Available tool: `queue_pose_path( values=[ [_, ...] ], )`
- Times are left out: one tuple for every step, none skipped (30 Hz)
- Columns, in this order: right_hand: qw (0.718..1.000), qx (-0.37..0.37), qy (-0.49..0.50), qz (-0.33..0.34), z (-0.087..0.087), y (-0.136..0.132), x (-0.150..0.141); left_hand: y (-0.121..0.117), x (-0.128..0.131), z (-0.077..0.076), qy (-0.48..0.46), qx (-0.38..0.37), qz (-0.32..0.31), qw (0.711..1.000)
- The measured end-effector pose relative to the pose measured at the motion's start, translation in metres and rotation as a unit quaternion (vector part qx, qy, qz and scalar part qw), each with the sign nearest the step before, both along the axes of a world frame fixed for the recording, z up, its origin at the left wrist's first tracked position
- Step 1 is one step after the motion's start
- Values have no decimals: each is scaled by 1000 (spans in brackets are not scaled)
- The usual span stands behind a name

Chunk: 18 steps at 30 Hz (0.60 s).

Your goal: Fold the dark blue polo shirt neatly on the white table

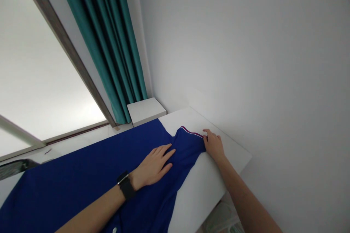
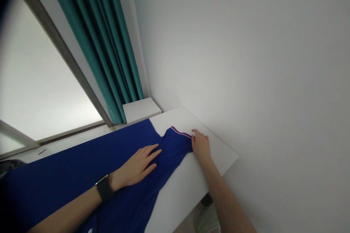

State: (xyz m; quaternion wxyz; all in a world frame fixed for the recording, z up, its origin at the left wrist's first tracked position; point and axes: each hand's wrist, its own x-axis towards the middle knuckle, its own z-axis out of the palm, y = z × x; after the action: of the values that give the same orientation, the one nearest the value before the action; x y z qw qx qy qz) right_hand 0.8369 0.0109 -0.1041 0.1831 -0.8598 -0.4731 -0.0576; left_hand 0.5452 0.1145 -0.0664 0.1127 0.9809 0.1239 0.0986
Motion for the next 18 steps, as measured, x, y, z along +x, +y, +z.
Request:
queue_pose_path(
  values=[
    [1000, 3, -4, 0, 0, 0, 0, -4, -3, -3, -2, 0, 1, 1000],
    [1000, 7, -11, -2, 0, 0, 0, -7, -5, -6, -5, 1, 3, 1000],
    [1000, 11, -19, -4, 0, 0, -1, -9, -5, -9, -8, 2, 6, 1000],
    [999, 15, -30, -6, 0, -1, -1, -10, -5, -10, -9, 4, 8, 1000],
    [999, 19, -42, -8, 1, -1, -2, -10, -5, -11, -8, 5, 10, 1000],
    [998, 22, -53, -6, 2, -1, -3, -11, -4, -12, -6, 6, 11, 1000],
    [998, 24, -63, 0, 4, -1, -3, -11, -4, -12, -6, 7, 11, 1000],
    [997, 22, -69, 12, 6, 0, -3, -11, -3, -12, -8, 7, 10, 1000],
    [997, 19, -70, 25, 8, 3, -3, -12, -3, -12, -12, 8, 9, 1000],
    [997, 14, -65, 41, 11, 7, -2, -12, -3, -11, -17, 8, 10, 1000],
    [997, 8, -50, 58, 15, 14, -2, -12, -3, -11, -22, 7, 10, 1000],
    [997, -1, -30, 77, 18, 21, -1, -12, -3, -11, -24, 7, 11, 1000],
    [995, -9, -10, 94, 21, 31, 0, -13, -3, -11, -25, 6, 11, 1000],
    [994, -16, 9, 111, 24, 41, 0, -13, -3, -12, -25, 6, 12, 1000],
    [991, -24, 23, 129, 27, 52, -1, -13, -4, -12, -26, 6, 12, 1000],
    [988, -30, 31, 146, 29, 63, -2, -13, -4, -13, -26, 7, 12, 1000],
    [986, -36, 35, 160, 30, 73, -4, -13, -4, -13, -26, 8, 12, 1000],
    [984, -41, 37, 172, 30, 82, -6, -13, -4, -13, -27, 9, 12, 1000]
  ],
)
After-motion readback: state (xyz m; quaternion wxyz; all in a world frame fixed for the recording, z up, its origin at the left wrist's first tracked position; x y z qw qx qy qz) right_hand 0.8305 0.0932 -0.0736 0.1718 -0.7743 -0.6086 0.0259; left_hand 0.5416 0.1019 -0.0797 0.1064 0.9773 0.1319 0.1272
